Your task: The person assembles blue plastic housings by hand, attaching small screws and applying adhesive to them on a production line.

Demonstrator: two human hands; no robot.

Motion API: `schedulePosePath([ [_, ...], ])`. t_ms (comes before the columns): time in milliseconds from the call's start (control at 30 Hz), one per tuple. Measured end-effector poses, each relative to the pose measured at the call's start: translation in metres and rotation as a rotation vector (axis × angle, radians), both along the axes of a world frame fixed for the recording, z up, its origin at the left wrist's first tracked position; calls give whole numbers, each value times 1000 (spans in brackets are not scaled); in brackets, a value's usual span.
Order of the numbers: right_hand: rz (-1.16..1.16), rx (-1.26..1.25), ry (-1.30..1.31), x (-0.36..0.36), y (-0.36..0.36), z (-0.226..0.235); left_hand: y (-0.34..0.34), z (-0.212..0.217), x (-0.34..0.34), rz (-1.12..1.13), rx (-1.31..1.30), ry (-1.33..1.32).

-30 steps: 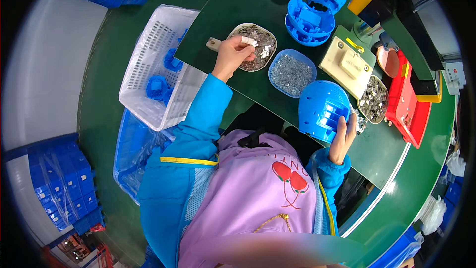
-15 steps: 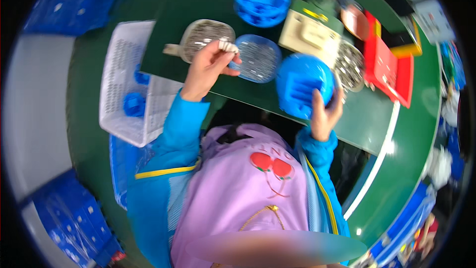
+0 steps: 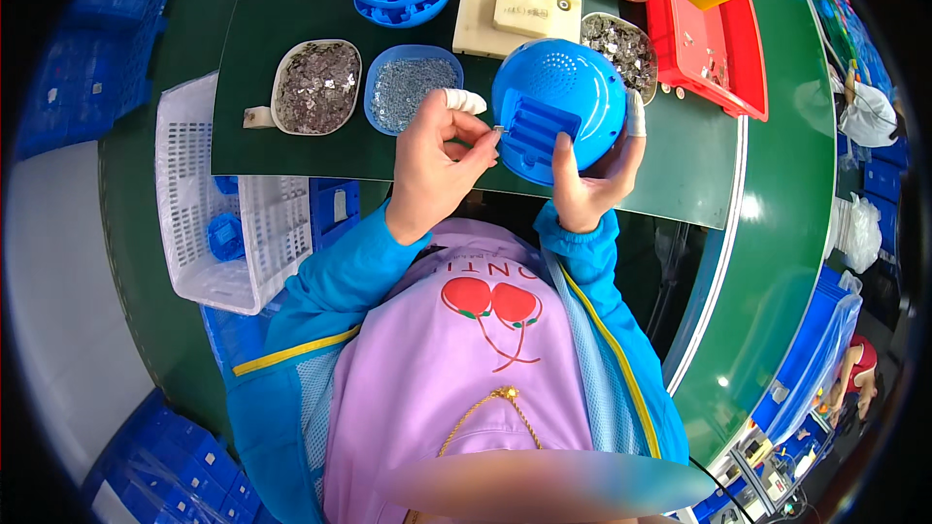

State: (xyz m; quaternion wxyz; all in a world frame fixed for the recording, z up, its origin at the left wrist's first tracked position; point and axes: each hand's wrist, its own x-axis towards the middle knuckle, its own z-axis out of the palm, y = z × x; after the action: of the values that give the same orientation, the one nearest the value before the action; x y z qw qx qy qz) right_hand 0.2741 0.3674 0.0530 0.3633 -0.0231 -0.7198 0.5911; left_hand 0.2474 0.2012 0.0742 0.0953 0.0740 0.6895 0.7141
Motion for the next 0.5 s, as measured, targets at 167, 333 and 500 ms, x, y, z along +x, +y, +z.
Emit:
schedulePosePath([
  [167, 24, 65, 45, 5, -2, -3, 2, -2, 2, 28, -14, 17],
  [333, 31, 143, 81, 12, -4, -4, -1, -7, 1, 17, -18, -5],
  [500, 18, -273, 58, 8, -7, 0, -6, -14, -17, -146, 294, -88],
])
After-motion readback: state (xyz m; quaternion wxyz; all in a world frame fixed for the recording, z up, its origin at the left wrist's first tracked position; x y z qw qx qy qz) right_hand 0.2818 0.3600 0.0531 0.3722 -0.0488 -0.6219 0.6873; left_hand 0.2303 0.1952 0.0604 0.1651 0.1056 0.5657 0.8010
